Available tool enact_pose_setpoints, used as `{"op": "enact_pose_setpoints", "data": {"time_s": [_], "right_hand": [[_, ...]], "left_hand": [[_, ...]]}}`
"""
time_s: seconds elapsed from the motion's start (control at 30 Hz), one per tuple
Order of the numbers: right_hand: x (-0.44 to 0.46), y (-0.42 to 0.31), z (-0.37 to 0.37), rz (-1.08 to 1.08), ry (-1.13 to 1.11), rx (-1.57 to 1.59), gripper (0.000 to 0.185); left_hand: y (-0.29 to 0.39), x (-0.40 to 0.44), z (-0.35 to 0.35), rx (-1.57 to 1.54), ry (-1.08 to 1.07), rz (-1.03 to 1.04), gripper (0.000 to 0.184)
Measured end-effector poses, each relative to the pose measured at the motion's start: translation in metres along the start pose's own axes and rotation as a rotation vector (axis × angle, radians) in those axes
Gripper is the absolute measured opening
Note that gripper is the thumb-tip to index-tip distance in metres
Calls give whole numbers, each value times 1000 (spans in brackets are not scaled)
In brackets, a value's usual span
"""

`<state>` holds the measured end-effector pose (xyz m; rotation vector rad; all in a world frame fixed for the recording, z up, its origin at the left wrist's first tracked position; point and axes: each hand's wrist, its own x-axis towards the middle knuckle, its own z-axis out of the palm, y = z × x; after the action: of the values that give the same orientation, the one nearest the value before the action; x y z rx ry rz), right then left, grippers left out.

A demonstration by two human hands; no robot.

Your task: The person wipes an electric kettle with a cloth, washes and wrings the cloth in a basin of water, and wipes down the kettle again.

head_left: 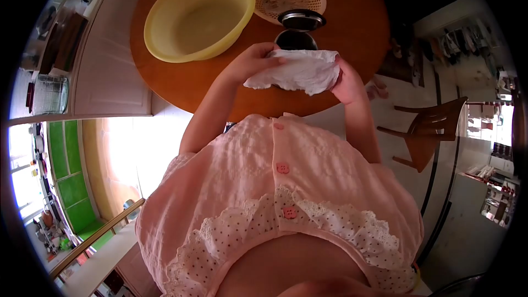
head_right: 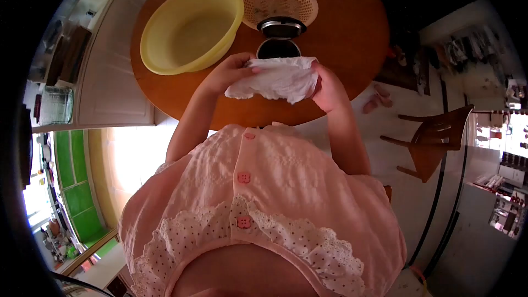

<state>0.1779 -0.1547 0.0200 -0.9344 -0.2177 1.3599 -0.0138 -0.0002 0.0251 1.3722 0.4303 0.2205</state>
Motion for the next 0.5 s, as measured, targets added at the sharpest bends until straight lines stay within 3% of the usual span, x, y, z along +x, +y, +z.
{"op": "enact_pose_setpoints", "data": {"time_s": [0.17,0.27,0.4,0.5], "right_hand": [[11,-3,5,173,-194,52,36],[15,-2,6,47,-200,-128,34],[31,0,-15,-341,139,-292,27],[48,6,-25,-386,312,-335,26]], "left_hand": [[-8,-16,-17,-308,23,-38,20],[-11,-25,-32,-385,134,-48,23],[-29,-22,-51,-443,426,-3,24],[-31,-13,-40,-360,659,102,24]]}}
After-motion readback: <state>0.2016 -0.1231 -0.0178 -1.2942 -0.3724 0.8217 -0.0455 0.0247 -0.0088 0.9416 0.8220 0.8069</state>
